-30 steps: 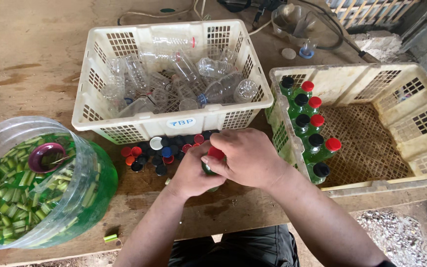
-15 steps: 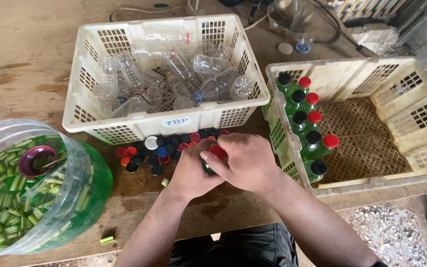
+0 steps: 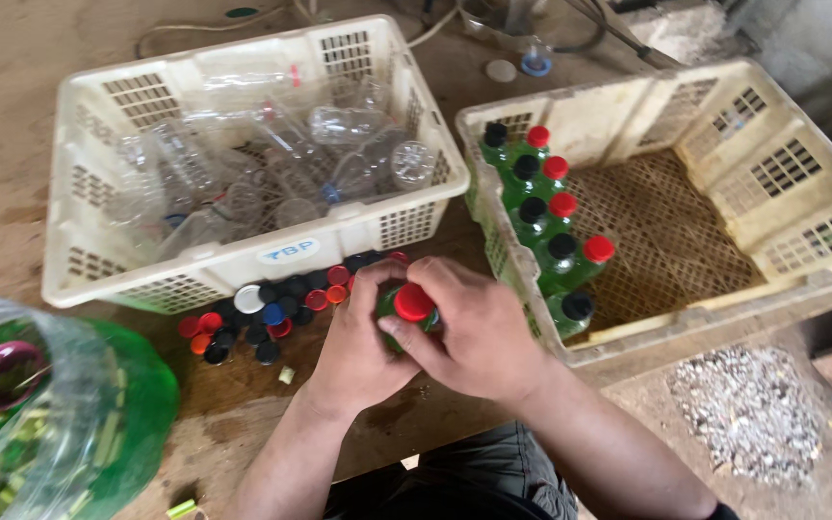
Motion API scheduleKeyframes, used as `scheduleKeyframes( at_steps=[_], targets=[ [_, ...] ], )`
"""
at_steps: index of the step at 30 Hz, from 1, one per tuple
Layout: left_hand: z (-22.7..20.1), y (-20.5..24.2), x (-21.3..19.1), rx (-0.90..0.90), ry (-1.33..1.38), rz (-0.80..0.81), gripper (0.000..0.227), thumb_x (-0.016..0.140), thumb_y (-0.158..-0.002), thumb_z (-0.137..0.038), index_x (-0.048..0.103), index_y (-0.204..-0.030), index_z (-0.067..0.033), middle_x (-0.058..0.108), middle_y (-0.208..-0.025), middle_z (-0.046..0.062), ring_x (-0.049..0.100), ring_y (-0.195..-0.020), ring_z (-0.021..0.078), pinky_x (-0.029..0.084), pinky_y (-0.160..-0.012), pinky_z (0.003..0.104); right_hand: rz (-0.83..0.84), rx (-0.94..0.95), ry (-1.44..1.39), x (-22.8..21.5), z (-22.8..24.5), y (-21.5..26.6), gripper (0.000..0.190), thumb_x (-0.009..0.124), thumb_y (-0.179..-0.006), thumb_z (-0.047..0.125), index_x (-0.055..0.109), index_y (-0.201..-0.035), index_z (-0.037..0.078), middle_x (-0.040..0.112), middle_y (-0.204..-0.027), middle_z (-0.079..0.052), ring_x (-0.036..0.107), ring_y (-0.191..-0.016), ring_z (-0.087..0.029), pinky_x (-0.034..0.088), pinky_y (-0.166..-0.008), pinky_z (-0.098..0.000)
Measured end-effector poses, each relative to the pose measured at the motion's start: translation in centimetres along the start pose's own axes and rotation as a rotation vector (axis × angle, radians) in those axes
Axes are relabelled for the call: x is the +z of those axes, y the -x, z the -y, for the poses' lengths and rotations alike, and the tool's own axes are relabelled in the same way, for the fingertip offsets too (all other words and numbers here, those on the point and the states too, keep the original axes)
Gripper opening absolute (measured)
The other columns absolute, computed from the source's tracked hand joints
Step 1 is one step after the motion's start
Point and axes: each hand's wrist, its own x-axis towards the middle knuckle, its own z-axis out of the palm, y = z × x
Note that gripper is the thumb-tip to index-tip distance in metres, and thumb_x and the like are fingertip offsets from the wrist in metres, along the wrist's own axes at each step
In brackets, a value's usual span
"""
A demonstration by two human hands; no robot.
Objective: The person fills clear plastic bottles with chopped green vegetables and liquid using a funnel. They then screw on red caps and place the filled bottles into a crate.
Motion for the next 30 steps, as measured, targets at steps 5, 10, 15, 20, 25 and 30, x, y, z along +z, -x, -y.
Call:
scheduleKeyframes(
  at_steps=[5, 10, 15, 20, 25, 30],
  targets=[
    [-3.3, -2.8, 0.8, 0.225, 0.012, 0.134, 0.080, 0.089, -0.075, -0.017, 0.044, -0.140, -0.0056, 0.065, -0.130, 0.017, 0.071, -0.118, 0.0333, 0.057, -0.098, 0.039, -0.090, 0.022, 0.052, -5.5, -1.7, 0.9, 0.036, 0.080, -0.094, 0.021, 0.058, -0.117, 0.004, 0.065, -0.090, -0.007, 0.066, -0.071, -0.015, 0.054, -0.058, -0.0283],
    [-5.5, -5.5, 2.3, 0.212, 0.033, 0.214, 0.069, 0.087, -0.083, -0.020, 0.050, -0.140, -0.0049, 0.066, -0.132, 0.015, 0.071, -0.121, 0.0282, 0.059, -0.101, 0.037, -0.312, 0.185, 0.043, -13.0, -3.6, 2.7, 0.023, 0.072, -0.099, 0.014, 0.057, -0.114, 0.005, 0.053, -0.070, 0.002, 0.050, -0.063, -0.011, 0.040, -0.047, -0.0212],
    [-6.1, -7.1, 4.7, 0.280, 0.034, 0.228, 0.059, 0.082, -0.085, -0.015, 0.056, -0.136, -0.0039, 0.067, -0.130, 0.014, 0.070, -0.122, 0.0283, 0.057, -0.103, 0.038, -0.234, 0.194, 0.328, -17.0, -5.4, 4.4, 0.022, 0.075, -0.108, 0.011, 0.055, -0.112, 0.003, 0.058, -0.081, -0.003, 0.054, -0.061, -0.008, 0.042, -0.047, -0.0195],
    [-6.1, -8.4, 8.3, 0.311, 0.041, 0.307, 0.050, 0.081, -0.089, -0.015, 0.058, -0.132, -0.0059, 0.070, -0.126, 0.013, 0.071, -0.119, 0.0284, 0.058, -0.100, 0.038, -0.080, 0.347, 0.387, -16.4, -6.7, 5.7, 0.021, 0.079, -0.094, 0.016, 0.063, -0.095, 0.003, 0.065, -0.085, -0.007, 0.064, -0.066, -0.012, 0.054, -0.056, -0.0249],
    [-5.7, -9.4, 11.1, 0.358, -0.014, 0.336, 0.042, 0.074, -0.092, -0.010, 0.061, -0.131, -0.0074, 0.072, -0.125, 0.012, 0.070, -0.116, 0.0318, 0.055, -0.101, 0.041, 0.146, 0.550, 0.490, -14.9, -8.2, 6.5, 0.020, 0.080, -0.087, 0.027, 0.071, -0.093, 0.010, 0.070, -0.083, -0.004, 0.069, -0.072, -0.018, 0.059, -0.068, -0.0320],
    [-5.2, -9.0, 12.9, 0.353, -0.183, 0.324, 0.038, 0.070, -0.091, -0.012, 0.064, -0.128, -0.0095, 0.072, -0.124, 0.009, 0.066, -0.118, 0.0312, 0.044, -0.105, 0.048, 0.399, 0.863, 0.474, -13.4, -10.3, 6.6, 0.023, 0.079, -0.081, 0.035, 0.072, -0.094, 0.016, 0.076, -0.092, 0.000, 0.074, -0.082, -0.017, 0.058, -0.081, -0.0360]
  ],
)
